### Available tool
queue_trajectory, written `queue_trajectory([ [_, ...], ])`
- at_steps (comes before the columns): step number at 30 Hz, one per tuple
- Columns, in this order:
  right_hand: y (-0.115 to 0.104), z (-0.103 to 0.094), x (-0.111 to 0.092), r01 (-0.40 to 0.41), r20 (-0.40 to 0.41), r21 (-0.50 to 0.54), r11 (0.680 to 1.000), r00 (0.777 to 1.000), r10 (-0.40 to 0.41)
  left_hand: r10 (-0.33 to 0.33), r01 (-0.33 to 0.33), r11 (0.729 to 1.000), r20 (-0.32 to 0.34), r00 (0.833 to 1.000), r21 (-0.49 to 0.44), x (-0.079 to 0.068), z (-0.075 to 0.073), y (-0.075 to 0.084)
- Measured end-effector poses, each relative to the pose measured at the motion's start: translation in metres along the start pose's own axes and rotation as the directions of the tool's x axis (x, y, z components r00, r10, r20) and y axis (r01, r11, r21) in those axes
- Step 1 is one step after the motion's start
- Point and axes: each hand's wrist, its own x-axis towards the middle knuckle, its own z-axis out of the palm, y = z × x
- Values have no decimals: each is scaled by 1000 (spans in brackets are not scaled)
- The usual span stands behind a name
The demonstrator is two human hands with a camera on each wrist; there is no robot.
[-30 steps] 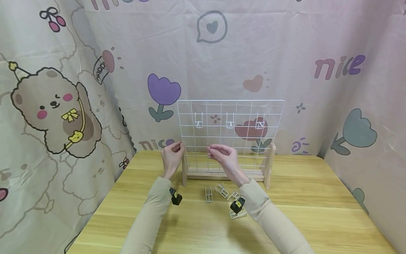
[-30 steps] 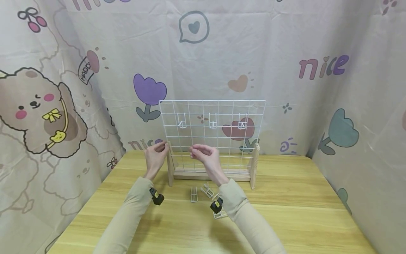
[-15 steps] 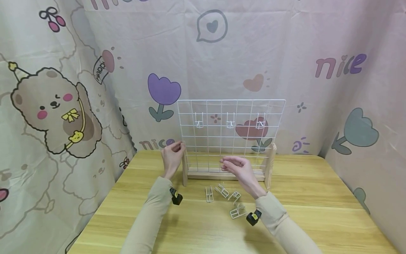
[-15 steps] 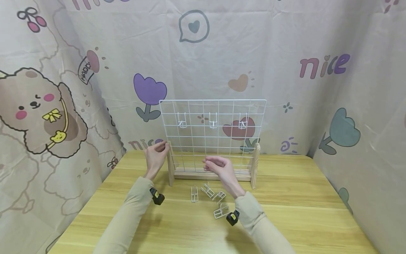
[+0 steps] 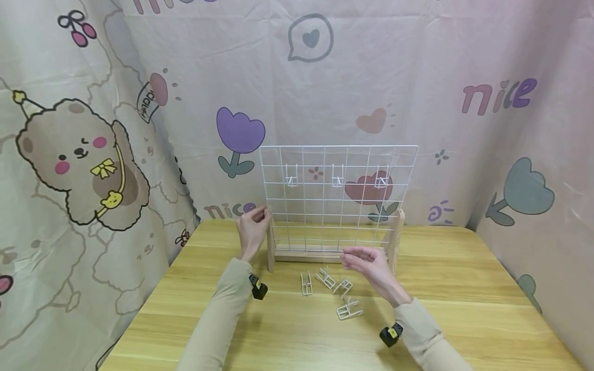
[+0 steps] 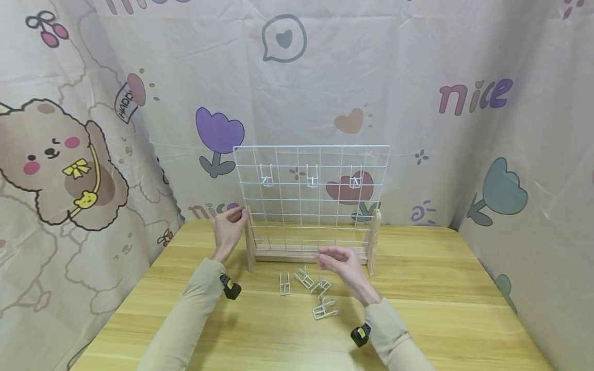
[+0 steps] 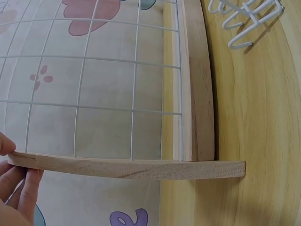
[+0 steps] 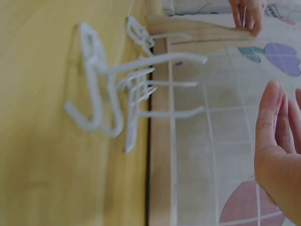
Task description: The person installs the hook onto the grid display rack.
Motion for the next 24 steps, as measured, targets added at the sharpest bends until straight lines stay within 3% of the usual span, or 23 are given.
queue_trajectory([
  [6,7,-16,-16,-60,66,-96,994,996,66,3,-3,1000,15,1000,-4,-1,-1,0],
  [13,15,-24,-30,-139,103,-237,961,981,167,11,-11,1000,12,1000,-1,-1,-1,0],
  [24,27,-21,-36,-120,221,-312,942,956,195,9,-9,1000,3,1000,1,0,0,-1],
])
